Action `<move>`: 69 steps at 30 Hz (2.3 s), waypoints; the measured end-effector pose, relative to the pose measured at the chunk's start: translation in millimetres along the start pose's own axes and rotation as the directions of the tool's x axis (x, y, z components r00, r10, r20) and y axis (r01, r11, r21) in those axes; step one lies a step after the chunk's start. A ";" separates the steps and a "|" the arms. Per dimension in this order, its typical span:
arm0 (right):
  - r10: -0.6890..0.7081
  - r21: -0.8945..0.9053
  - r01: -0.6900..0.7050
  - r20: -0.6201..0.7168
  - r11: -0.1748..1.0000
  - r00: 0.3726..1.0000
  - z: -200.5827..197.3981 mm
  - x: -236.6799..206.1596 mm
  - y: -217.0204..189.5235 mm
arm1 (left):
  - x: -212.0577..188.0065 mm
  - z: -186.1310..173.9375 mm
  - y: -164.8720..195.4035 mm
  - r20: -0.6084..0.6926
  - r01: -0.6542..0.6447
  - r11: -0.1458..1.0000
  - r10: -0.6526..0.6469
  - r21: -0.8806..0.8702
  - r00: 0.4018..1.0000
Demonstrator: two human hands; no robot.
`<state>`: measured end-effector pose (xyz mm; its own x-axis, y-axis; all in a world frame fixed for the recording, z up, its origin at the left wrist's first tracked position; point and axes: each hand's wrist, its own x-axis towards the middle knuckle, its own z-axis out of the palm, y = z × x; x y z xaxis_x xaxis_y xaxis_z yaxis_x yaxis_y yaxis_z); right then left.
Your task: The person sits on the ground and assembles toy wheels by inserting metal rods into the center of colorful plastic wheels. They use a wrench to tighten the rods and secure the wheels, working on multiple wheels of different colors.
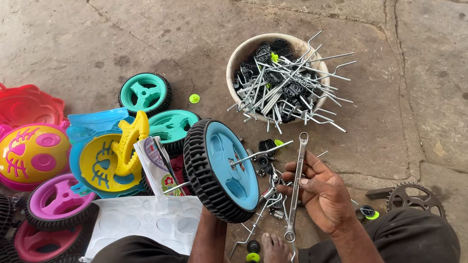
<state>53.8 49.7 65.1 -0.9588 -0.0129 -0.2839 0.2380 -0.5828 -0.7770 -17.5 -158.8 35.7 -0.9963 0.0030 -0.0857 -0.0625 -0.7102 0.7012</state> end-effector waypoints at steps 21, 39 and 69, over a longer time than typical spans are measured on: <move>0.011 0.009 -0.011 0.024 1.000 1.000 -0.5 0.8 6.9 | -5.4 -16.1 -5.5 0.011 0.038 0.999 -0.038 0.024 0.999; -0.410 0.123 0.469 -0.327 0.875 0.851 -45.3 8.2 -67.4 | -6.0 -7.6 -19.7 0.104 0.063 0.996 -0.070 0.068 0.992; -0.661 -0.372 0.551 -0.328 0.747 0.675 -22.4 33.8 39.4 | -17.4 -11.7 -15.1 0.205 0.107 0.991 -0.122 0.079 0.971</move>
<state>34.2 44.5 12.3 -0.7533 0.6431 0.1381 -0.2931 -0.1401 -0.9458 1.5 -156.4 18.3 -0.9721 0.2334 -0.0237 -0.1736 -0.6477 0.7418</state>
